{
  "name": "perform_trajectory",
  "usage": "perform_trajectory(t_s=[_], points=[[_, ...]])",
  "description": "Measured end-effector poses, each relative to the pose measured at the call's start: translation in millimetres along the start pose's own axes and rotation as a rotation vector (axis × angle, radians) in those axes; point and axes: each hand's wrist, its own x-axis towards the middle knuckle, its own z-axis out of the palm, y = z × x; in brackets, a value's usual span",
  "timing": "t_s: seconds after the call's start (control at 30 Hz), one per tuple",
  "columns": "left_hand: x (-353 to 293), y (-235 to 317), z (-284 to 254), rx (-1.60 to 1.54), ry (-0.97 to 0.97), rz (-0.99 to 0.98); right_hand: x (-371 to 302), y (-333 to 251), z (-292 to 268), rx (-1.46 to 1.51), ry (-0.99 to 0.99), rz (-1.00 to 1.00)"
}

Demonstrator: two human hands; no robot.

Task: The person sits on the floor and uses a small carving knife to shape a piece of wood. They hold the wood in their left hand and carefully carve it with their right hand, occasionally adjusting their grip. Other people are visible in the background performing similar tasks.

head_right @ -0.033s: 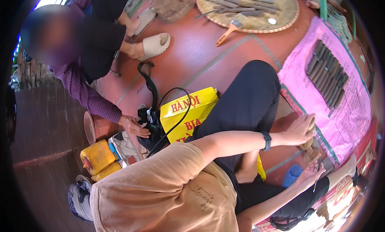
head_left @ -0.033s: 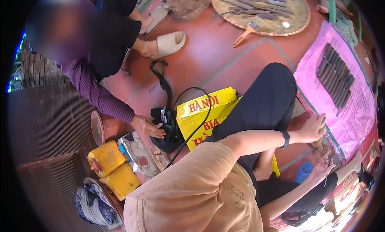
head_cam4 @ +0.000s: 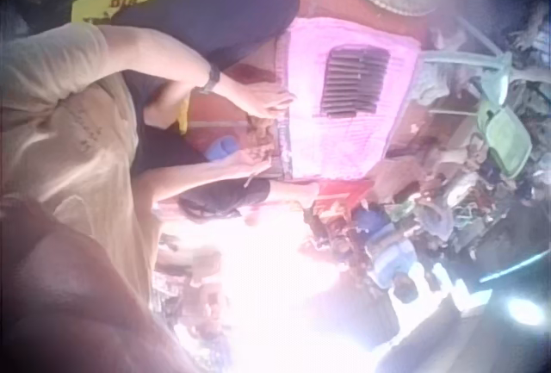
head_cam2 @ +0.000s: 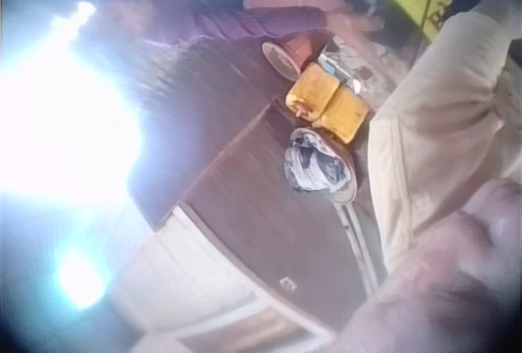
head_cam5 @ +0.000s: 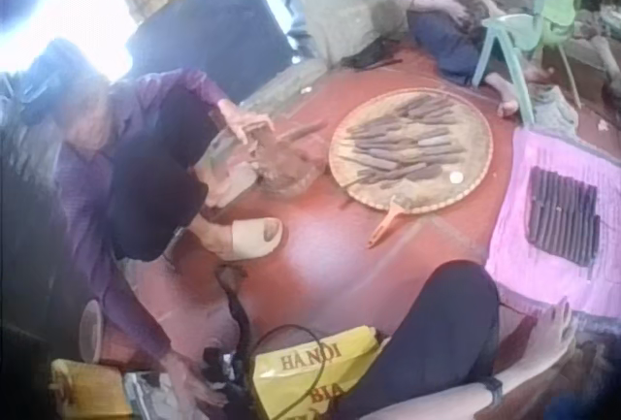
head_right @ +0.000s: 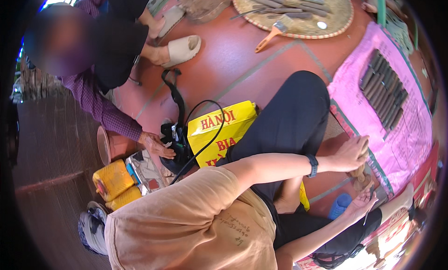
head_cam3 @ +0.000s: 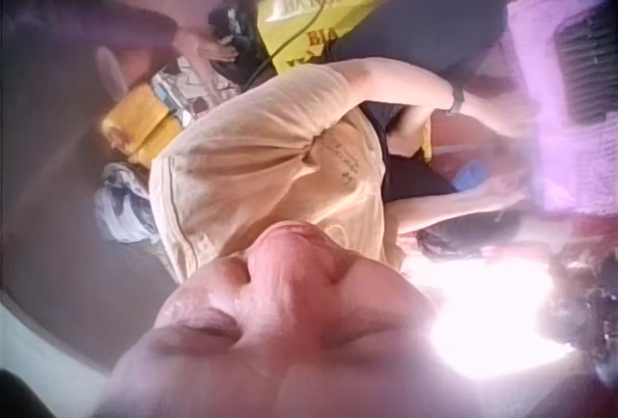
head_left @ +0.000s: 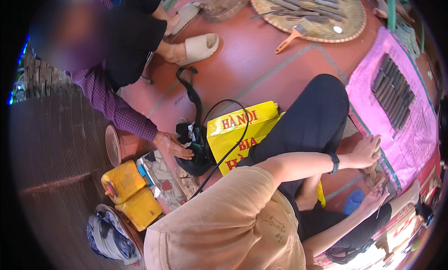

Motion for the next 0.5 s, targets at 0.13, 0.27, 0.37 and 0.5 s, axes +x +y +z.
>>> perform_trajectory(t_s=[0.13, 0.27, 0.37, 0.5], points=[[2.7, -6.4, 15.6, 0.022, 0.040, -0.009, 14.1, 0.9, -18.6, 0.099, -0.088, 0.037], [3.3, -2.7, 11.9, 0.038, 0.036, -0.030, 15.8, 0.9, -17.5, 0.222, -0.062, 0.069], [2.0, -0.3, 11.3, 0.047, 0.029, -0.048, 16.9, 0.2, -23.6, 0.286, -0.198, 0.124], [0.1, 0.3, 6.0, 0.019, -0.002, -0.071, 15.8, 4.4, -29.9, 0.284, -0.223, 0.119]])
